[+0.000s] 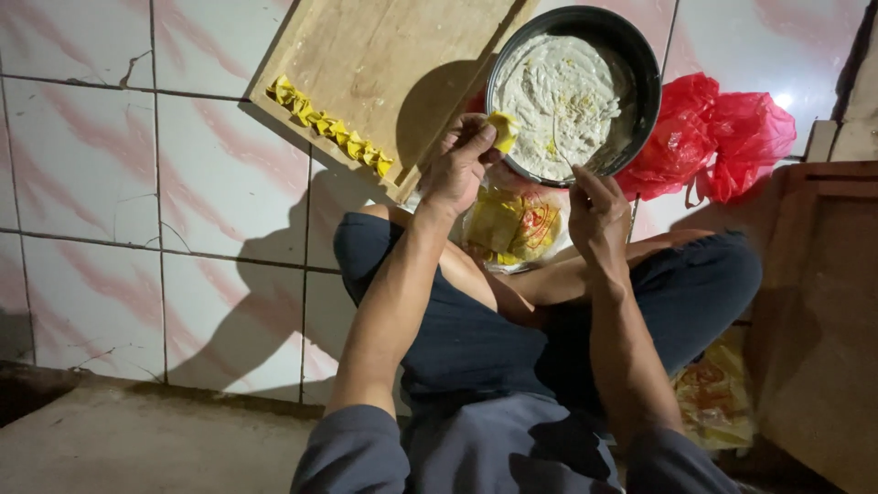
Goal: A person sitting on the floor fills yellow dumpling wrappers with a white mixture from a bowl and folds them into shape, placing them on a wooden board.
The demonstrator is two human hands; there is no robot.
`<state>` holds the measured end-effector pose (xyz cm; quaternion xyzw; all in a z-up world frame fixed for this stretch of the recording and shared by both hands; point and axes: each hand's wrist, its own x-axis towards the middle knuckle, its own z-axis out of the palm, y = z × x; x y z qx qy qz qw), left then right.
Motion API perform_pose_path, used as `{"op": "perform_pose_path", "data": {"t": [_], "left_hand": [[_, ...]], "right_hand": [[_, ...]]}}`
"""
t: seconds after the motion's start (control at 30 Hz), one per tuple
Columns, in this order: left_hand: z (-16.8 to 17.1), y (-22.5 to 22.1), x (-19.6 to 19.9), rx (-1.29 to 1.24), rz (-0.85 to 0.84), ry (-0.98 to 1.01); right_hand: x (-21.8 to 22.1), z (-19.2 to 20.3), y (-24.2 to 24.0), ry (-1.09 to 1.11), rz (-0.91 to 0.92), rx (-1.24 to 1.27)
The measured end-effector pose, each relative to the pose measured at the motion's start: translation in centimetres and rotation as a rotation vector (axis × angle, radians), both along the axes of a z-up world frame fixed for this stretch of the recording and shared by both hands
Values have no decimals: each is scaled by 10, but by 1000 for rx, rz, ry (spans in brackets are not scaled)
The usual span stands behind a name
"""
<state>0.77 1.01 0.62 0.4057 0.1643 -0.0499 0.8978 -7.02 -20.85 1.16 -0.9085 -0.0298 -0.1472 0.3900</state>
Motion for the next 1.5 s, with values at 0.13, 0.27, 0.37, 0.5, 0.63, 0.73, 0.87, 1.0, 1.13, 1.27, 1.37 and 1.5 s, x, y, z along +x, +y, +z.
{"op": "perform_pose_path", "data": {"t": [0.13, 0.27, 0.37, 0.5, 0.63, 0.73, 0.87, 1.0, 1.13, 1.27, 1.37, 1.5], "left_hand": [[8, 0, -1, -38, -16, -13], [9, 18, 8, 39, -58, -108], [50, 66, 16, 169, -207, -199], [76, 140, 23, 769, -554, -232], [-29, 192, 23, 1015, -665, 65], [-109, 210, 17, 1176, -676, 101], [-114, 196, 12, 934, -610, 361], [-132, 199, 17, 880, -593, 412], [-139, 202, 20, 1020, -677, 389], [-93, 204, 19, 954, -689, 344], [-81, 205, 15, 846, -705, 290], [-96, 204, 22, 1391, -1000, 129]], "right_hand": [[1, -6, -3, -33, -11, 12], [3, -20, -15, -36, -14, 74], [1, -14, -20, 0, 3, 93], [0, -12, -25, 11, -8, 23], [5, -10, -17, -6, 6, 65], [9, -19, -18, -56, 10, 219], [7, -32, -30, -24, 24, 166], [7, -26, -25, -27, 14, 137], [4, -40, -32, -33, 9, 103], [5, -43, -31, -32, 12, 121], [5, -44, -30, -28, 0, 125], [5, -50, -32, -15, -13, 113]]}}
